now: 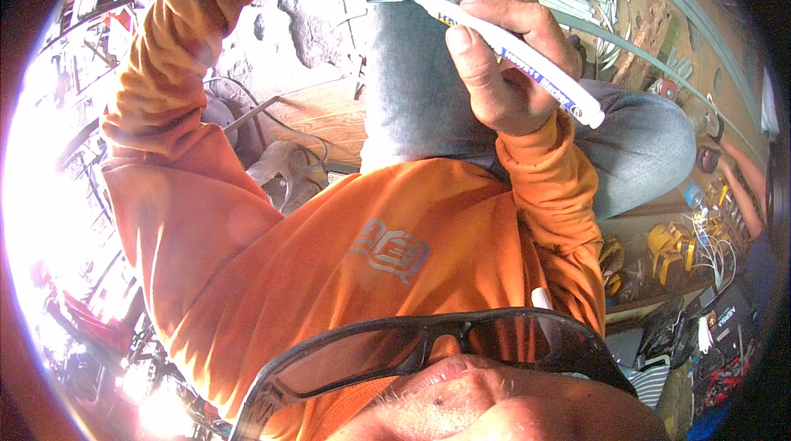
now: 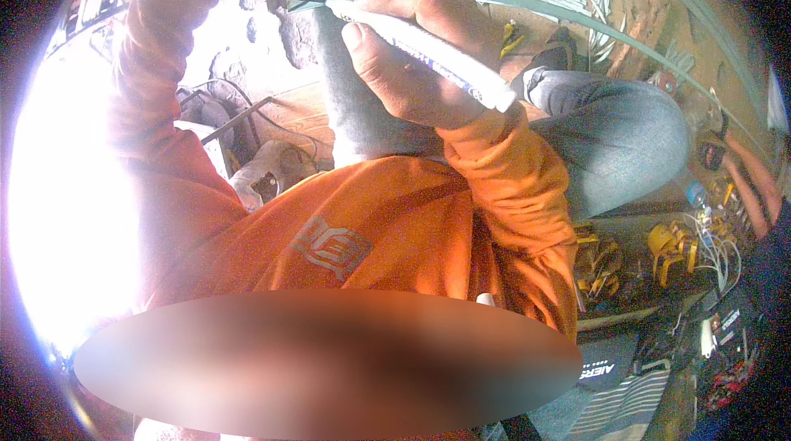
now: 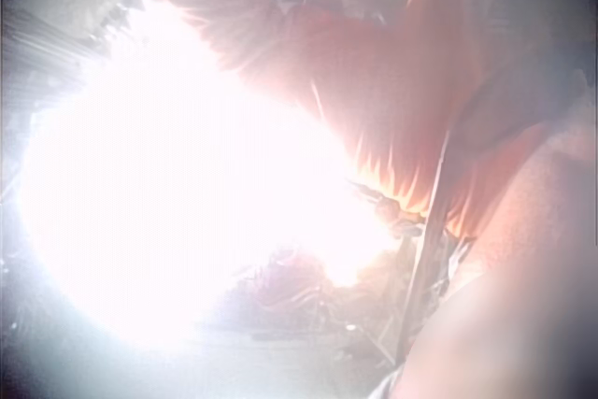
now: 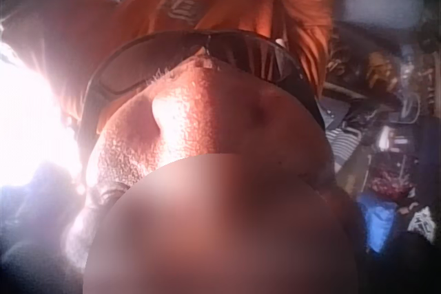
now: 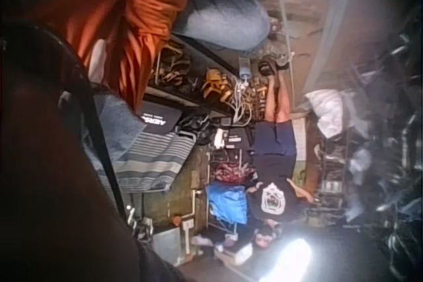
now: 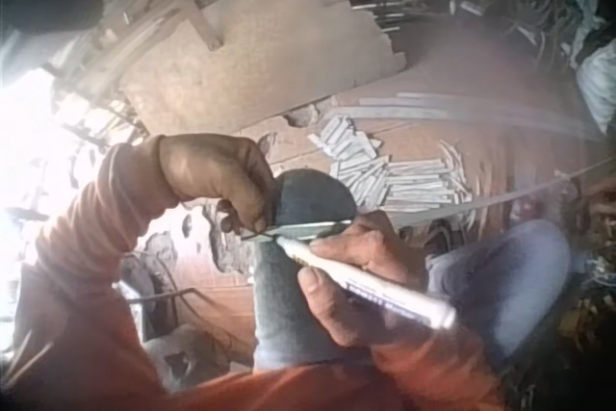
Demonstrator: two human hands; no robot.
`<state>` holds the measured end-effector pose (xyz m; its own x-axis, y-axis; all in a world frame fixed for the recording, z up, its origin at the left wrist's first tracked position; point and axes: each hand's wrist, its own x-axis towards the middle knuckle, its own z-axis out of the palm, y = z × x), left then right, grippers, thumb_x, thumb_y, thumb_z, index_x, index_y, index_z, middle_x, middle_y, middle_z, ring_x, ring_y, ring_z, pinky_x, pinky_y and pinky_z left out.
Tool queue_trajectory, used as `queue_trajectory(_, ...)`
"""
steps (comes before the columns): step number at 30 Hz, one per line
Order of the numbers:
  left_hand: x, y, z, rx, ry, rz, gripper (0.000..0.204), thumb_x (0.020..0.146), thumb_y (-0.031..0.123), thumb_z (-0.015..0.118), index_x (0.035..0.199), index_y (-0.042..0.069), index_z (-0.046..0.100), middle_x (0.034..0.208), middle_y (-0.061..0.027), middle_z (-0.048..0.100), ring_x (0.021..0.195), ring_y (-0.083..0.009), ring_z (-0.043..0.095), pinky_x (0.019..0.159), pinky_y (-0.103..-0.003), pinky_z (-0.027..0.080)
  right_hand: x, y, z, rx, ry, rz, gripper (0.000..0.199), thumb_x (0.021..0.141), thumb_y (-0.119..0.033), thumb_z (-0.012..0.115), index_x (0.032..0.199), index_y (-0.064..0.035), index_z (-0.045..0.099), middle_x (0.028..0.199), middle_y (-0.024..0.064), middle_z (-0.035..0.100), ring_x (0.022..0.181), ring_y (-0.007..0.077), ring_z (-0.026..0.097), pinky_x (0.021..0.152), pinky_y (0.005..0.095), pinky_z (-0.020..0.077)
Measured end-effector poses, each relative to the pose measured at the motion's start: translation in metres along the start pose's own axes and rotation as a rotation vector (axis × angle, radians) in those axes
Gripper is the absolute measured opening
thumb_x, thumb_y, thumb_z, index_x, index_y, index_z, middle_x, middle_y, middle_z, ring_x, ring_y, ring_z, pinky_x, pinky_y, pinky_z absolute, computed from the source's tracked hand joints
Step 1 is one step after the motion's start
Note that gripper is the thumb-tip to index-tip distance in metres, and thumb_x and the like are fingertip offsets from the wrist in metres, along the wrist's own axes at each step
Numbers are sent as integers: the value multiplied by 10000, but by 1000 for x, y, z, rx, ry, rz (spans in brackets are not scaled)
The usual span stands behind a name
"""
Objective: The person marks a metal strip with a marker and then uses an angle grinder to cut it. The person repeats this process with multiple metal strips, cutting them into smaller pieces.
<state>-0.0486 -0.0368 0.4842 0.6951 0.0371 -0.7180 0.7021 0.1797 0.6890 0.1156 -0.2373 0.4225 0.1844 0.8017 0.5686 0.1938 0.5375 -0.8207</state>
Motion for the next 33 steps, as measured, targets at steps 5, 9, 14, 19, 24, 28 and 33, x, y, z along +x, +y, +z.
queue_trajectory(5,1,-2,-2,-23,-26,6,149,791,97,747,875,-26,762,732,-73,719,643,-126,658,610,-238,520,1,-3,1,-82,-68,-40,173,878,-20,716,1024,33,643,845,101,682,695,130,608,630,260,488)
queue_trajectory(9,1,-2,-2,-22,-31,0,154,793,96,747,881,-29,762,736,-73,721,646,-124,659,617,-239,523,2,0,5,-87,-49,-81,174,876,-16,717,1026,32,643,849,97,679,680,126,595,615,255,476)
queue_trajectory(14,0,0,-1,-9,-17,-13,154,790,93,748,879,-32,760,736,-77,720,646,-126,659,617,-242,525,2,-1,5,-101,-72,-60,179,875,-14,719,1030,33,643,845,94,675,676,125,589,620,259,475)
queue_trajectory(19,1,2,0,17,-20,-6,153,785,90,747,871,-35,759,730,-84,716,638,-130,655,609,-247,523,2,1,5,-103,-59,-99,179,875,-12,719,1034,33,647,838,87,670,680,125,588,625,256,473)
queue_trajectory(24,1,2,0,13,-27,0,148,781,88,744,863,-34,759,728,-86,715,630,-133,652,604,-251,523,1,0,4,-118,-75,-50,178,877,-25,725,1031,30,653,844,88,674,678,124,588,619,254,476)
queue_trajectory(28,1,2,0,18,-19,0,145,782,90,742,864,-28,761,729,-84,717,628,-132,653,602,-253,526,3,-2,4,-129,-75,-47,176,882,-31,723,1032,28,652,842,87,677,680,120,593,617,251,481)
queue_trajectory(33,1,2,0,14,-21,3,143,784,90,739,863,-27,762,732,-83,720,631,-131,658,604,-247,528,3,-5,8,-85,-24,35,159,853,-107,754,971,-36,675,845,80,708,696,205,640,641,324,502)
